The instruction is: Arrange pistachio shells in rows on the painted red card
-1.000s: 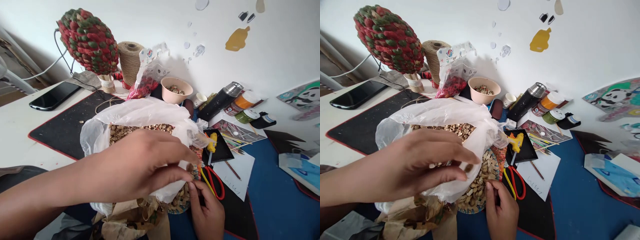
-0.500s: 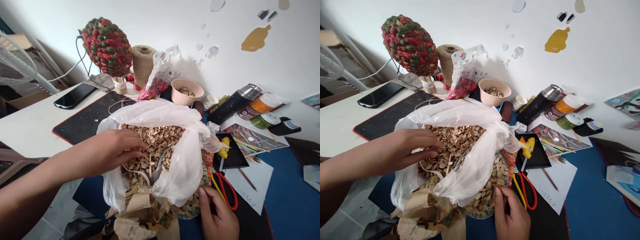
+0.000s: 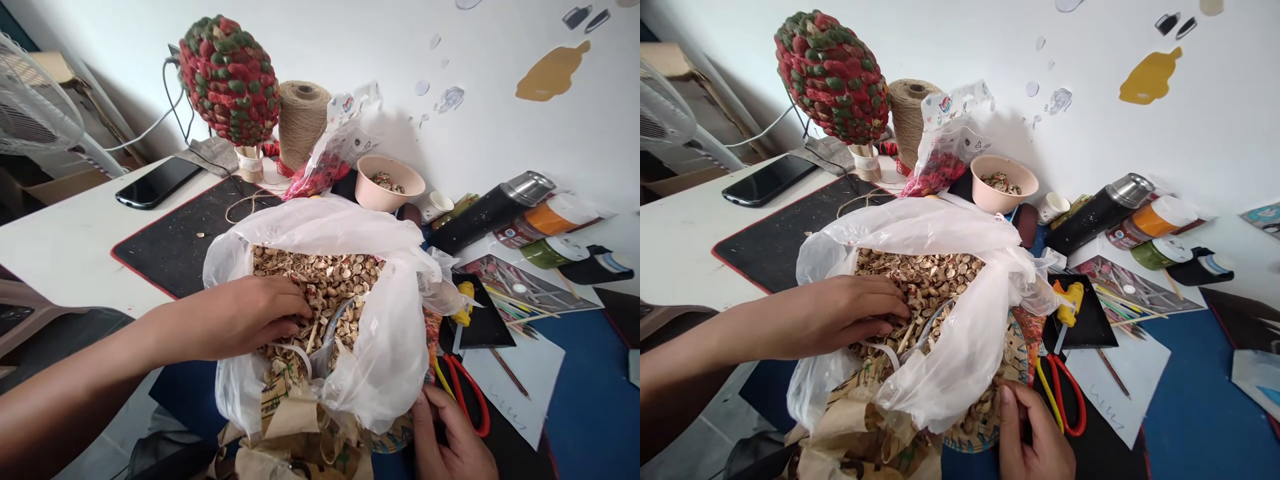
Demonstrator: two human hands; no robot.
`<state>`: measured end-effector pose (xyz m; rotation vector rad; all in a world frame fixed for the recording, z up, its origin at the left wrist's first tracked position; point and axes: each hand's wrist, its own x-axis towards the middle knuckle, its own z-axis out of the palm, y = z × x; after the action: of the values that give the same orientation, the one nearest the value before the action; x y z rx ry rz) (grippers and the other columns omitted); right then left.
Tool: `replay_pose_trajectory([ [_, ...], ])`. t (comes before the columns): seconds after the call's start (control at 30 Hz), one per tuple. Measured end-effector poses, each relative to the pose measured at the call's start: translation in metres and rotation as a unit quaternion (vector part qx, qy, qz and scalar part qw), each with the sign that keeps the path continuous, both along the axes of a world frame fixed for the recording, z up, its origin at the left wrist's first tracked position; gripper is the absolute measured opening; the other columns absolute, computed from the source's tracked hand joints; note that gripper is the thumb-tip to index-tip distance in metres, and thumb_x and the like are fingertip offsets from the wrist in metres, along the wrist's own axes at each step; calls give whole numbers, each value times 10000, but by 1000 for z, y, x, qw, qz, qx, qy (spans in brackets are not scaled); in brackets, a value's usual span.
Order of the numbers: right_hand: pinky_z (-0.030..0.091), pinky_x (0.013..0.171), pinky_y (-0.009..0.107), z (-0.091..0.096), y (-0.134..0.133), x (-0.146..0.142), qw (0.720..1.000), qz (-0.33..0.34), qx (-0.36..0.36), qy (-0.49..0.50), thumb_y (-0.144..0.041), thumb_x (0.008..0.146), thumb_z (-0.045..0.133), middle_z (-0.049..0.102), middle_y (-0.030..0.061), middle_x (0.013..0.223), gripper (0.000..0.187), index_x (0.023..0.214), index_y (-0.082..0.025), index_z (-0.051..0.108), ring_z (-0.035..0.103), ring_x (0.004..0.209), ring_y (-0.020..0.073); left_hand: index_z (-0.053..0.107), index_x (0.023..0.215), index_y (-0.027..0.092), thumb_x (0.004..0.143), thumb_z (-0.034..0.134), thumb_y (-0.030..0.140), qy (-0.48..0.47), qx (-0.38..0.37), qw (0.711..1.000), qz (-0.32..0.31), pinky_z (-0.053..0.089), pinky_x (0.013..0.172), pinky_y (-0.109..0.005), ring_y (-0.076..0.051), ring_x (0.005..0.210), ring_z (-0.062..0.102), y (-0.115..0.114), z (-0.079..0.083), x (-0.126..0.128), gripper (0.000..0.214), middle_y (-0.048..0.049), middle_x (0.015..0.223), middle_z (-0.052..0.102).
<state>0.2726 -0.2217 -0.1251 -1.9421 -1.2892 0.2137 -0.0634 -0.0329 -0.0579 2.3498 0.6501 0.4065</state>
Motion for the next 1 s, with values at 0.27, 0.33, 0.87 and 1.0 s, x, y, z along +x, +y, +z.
replay_pose_trajectory([
  [0.27, 685, 779, 267, 0, -1, 0, 1000, -3, -3, 14, -881, 1110, 694, 916, 59, 919, 661, 964, -293, 960, 857, 762, 241, 829, 1392, 216, 1203, 560, 438, 79, 143, 951, 263, 677, 1152, -540, -381, 1237, 853, 37, -12, -12, 396, -167, 1319, 894],
  [0.33, 679, 765, 261, 1, -1, 0, 1000, -1, 1, 13, -877, 1110, 700, 917, 56, 920, 657, 956, -291, 954, 855, 749, 234, 756, 1548, 205, 1186, 551, 432, 79, 180, 942, 271, 609, 1297, -612, -417, 1450, 779, 49, -20, -8, 475, -189, 1490, 844],
  [0.87, 647, 762, 252, 3, -1, -4, 1000, 11, 1, 23, -850, 1142, 686, 924, 39, 930, 644, 967, -283, 933, 862, 759, 220, 730, 1657, 261, 1235, 606, 393, 113, 126, 980, 104, 591, 1348, -524, -366, 1544, 755, 41, -14, 39, 460, -128, 1709, 760],
  [1.0, 633, 787, 224, 2, -2, -4, 999, 12, 2, 35, -834, 1148, 698, 922, 14, 950, 609, 989, -295, 933, 849, 774, 189, 751, 1615, 258, 1254, 573, 348, 123, 142, 981, 44, 643, 1258, -450, -327, 1464, 813, 23, -3, 21, 413, -124, 1695, 775],
])
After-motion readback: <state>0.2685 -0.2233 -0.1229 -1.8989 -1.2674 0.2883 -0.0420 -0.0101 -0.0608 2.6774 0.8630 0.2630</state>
